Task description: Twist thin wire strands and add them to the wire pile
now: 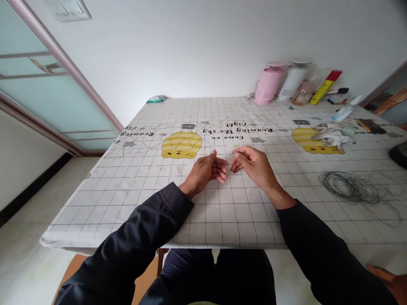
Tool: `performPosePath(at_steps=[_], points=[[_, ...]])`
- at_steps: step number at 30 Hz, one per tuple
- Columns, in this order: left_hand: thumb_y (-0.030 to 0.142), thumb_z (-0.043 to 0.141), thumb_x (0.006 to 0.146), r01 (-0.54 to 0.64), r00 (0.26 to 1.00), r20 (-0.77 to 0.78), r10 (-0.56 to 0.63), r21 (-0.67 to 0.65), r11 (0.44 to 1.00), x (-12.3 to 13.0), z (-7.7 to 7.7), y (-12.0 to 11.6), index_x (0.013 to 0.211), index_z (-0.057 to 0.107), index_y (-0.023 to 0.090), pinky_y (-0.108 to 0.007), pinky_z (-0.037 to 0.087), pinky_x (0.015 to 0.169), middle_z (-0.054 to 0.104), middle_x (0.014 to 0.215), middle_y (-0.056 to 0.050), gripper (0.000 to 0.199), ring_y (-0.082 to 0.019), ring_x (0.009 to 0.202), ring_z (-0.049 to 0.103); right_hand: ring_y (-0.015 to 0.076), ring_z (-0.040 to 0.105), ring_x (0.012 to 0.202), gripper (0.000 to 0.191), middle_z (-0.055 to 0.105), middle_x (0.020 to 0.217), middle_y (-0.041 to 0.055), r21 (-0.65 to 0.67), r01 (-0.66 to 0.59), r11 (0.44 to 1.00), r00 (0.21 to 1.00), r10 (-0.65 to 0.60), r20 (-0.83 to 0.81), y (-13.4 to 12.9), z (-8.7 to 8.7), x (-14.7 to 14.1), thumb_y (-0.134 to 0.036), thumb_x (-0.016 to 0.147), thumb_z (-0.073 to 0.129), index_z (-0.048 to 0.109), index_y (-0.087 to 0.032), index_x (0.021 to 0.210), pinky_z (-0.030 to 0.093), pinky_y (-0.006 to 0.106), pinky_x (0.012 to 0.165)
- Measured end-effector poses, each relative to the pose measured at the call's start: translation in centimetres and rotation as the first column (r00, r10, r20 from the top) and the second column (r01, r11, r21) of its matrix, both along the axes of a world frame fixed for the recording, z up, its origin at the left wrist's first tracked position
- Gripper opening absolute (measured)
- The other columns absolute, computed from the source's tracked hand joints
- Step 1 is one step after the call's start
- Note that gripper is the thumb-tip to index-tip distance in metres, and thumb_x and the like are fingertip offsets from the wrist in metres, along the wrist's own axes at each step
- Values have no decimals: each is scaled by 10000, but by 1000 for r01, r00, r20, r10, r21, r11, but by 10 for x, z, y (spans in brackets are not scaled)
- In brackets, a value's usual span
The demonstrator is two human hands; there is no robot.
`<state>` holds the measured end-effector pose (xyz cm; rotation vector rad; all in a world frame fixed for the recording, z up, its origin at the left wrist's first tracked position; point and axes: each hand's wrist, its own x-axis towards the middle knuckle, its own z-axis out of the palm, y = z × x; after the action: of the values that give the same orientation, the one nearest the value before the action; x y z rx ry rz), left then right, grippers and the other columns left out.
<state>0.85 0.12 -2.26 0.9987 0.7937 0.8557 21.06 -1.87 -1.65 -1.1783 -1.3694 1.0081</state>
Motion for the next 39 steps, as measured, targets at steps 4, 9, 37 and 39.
performPosePath(at_steps=[4, 9, 37, 39], points=[[676, 625, 1060, 53, 994, -95, -52, 12, 999, 3, -7, -1, 944, 760, 104, -334, 610, 588, 737, 827, -130, 599, -193, 630, 711, 167, 715, 627, 349, 778, 841, 57, -10, 36, 999, 997, -35, 64, -1, 1, -6, -554, 1011, 730, 685, -216, 934, 631, 322, 616], [372, 918, 899, -72, 942, -282, 180, 355, 932, -5, -9, 6, 1350, 704, 144, -355, 631, 838, 778, 1216, -174, 549, -232, 979, 769, 158, 665, 554, 321, 729, 733, 22, 45, 99, 994, 975, -106, 195, -4, 2, -6, -489, 1091, 599, 630, -245, 885, 552, 311, 544], [289, 807, 975, -144, 893, -230, 386, 667, 731, -23, 13, 23, 851, 832, 185, -303, 514, 645, 719, 784, -43, 164, -143, 658, 644, 149, 618, 483, 255, 691, 693, -9, 23, -113, 993, 912, 94, 398, -10, -8, -15, -416, 1114, 514, 569, -261, 919, 472, 312, 502], [296, 794, 982, -150, 890, -230, 395, 668, 729, -23, 14, 23, 866, 820, 182, -302, 505, 635, 717, 778, -43, 165, -147, 655, 652, 151, 629, 479, 264, 700, 700, 0, 3, -96, 995, 933, 89, 347, -10, -9, -16, -443, 1106, 538, 596, -258, 927, 459, 303, 469]])
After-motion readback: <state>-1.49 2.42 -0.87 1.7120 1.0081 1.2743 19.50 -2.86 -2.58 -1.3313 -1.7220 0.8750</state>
